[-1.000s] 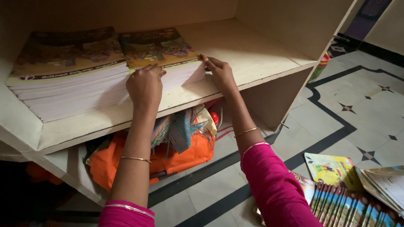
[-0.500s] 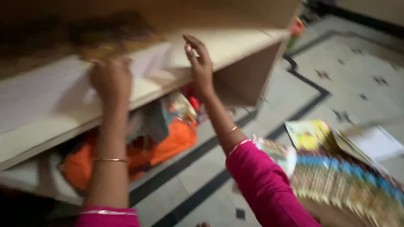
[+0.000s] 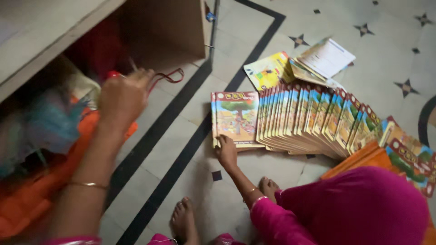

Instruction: The person sits on the floor and picks up books from a large pile. They place the books one by one onto a shelf, stacking them horizontally. The person continues this process, moving books from the floor to the shelf until the pile is reduced.

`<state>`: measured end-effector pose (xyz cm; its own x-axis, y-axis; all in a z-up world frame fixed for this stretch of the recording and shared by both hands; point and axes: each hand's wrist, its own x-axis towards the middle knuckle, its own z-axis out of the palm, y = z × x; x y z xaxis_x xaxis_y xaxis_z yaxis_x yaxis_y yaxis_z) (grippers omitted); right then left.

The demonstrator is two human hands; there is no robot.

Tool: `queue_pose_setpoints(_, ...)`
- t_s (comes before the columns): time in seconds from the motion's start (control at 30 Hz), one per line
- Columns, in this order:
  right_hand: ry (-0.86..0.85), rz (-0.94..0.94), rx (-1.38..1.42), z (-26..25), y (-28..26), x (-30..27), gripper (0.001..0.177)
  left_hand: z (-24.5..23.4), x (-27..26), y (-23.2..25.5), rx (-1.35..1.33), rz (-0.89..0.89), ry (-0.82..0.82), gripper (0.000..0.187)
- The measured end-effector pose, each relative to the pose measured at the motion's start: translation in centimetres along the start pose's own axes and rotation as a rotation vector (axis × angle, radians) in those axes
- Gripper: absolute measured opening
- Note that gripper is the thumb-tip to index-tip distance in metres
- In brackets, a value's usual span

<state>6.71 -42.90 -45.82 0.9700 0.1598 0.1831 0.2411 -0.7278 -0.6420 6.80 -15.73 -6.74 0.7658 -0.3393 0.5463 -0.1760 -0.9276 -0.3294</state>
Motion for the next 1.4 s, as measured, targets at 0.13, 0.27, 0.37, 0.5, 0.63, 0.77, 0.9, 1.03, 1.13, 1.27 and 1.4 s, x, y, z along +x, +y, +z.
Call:
queue_pose_setpoints(0.13,-0.133,0.103,-0.28,-1.7,3.2,0.0,0.09,7.8,-0.8,8.7,-0.428,-0.371,-0.268,0.029)
queue_pose_setpoints(0.27,-0.425,0.167,-0.465,-1.2,5.7,-0.5,0.107,19.1,-4.8,17.4,-0.617,-0.683,-0.585,0.055)
queue_pose_setpoints(0.37,-0.134,-0.074,-0.585,1.5,7.6,-1.6,0.098,27.8,-10.1,22.3,-0.899,-0.947,-0.526,0.059)
queue_pose_setpoints(0.5,-0.184,-0.101,-0.595,2.9,6.7,-1.7,0.09,35.6,-15.7,26.7,-1.007,-0.937,-0.39,0.051)
queue_pose_setpoints(0.63,-0.423,-0.053,-0.425,0.5,5.2,-1.2,0.083,37.5,-17.6,28.0,-1.115,-1.057,-0.358,0.039)
queue_pose_setpoints(0.77,-0.309,-0.072,-0.32,-0.6,5.2,0.1,0.052,37.0,-17.1,27.6,-1.05,-1.096,-0.508,0.033)
queue_pose_setpoints(0.9,-0.257,0.027,-0.137,-0.6,6.0,0.2,0.029,36.2,-16.1,27.8,-0.823,-0.861,-0.594,0.028)
queue_pose_setpoints(1.03,0.043,0.098,0.107,-0.3,7.2,0.5,0.036,35.5,-14.3,27.7,-0.897,-0.92,-0.59,0.033)
queue_pose_setpoints(1.13,0.168,0.308,0.212,-1.0,6.9,1.6,0.035,34.0,-8.9,25.8,-0.619,-0.462,-0.637,0.034)
queue_pose_setpoints(1.27,0.055,0.431,1.113,-3.3,3.4,4.8,0.053,28.4,0.4,20.8,-0.794,-0.722,-0.555,0.03)
queue_pose_setpoints(1.4,-0.18,0.432,1.657,-6.5,-1.5,9.2,0.051,14.7,7.4,12.7,-0.987,-0.779,-0.565,0.026)
